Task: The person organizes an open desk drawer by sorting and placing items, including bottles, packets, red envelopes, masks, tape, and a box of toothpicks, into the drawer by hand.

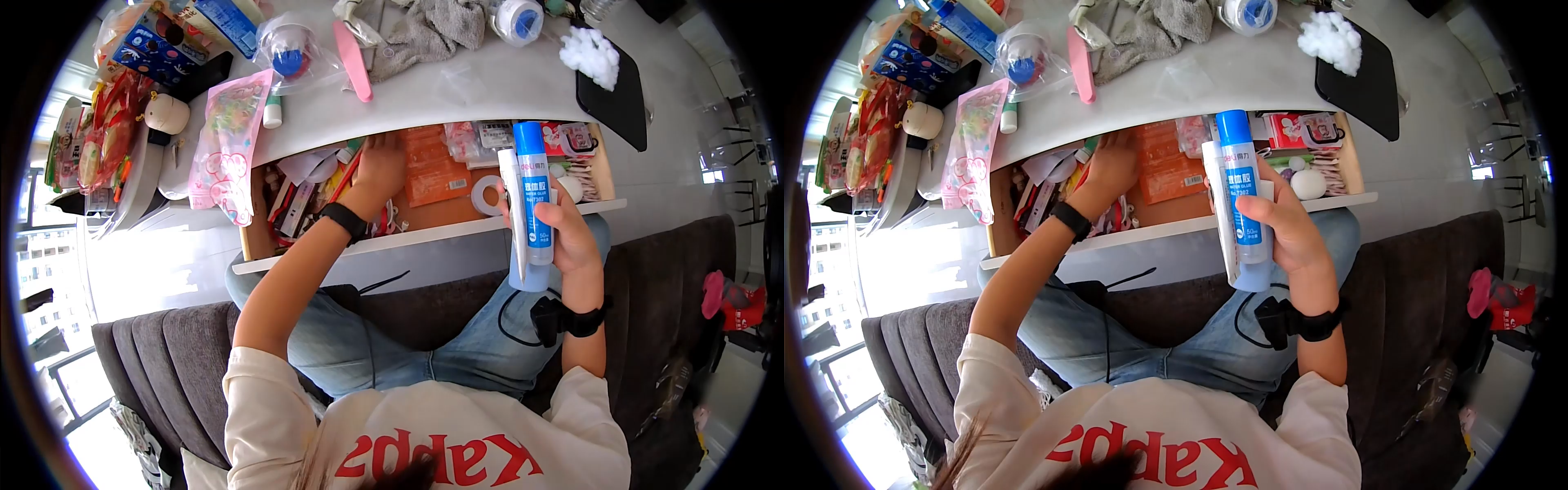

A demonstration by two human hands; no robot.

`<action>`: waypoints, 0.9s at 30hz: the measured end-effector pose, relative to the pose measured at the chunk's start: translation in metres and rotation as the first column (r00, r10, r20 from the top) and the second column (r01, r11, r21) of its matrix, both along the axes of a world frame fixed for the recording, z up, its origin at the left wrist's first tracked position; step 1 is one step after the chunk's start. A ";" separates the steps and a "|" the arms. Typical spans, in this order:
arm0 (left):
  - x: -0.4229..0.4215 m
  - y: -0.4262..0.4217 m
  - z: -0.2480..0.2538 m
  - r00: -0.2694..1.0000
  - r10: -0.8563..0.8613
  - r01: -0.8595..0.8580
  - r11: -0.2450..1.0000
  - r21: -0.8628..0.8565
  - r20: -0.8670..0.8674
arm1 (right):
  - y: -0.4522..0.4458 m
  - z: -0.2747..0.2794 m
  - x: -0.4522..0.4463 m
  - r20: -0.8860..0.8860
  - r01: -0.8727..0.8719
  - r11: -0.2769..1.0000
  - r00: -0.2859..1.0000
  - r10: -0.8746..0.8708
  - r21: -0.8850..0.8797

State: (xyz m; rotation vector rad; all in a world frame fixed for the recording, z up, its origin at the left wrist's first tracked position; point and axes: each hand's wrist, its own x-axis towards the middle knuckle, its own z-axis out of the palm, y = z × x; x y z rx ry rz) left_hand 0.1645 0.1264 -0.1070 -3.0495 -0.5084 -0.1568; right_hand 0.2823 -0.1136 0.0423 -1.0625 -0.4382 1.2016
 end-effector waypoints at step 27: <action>-0.019 0.012 -0.013 0.998 -0.056 0.055 0.998 -0.031 -0.037 | 0.006 -0.016 -0.004 0.013 0.008 0.994 1.000 -0.007 -0.112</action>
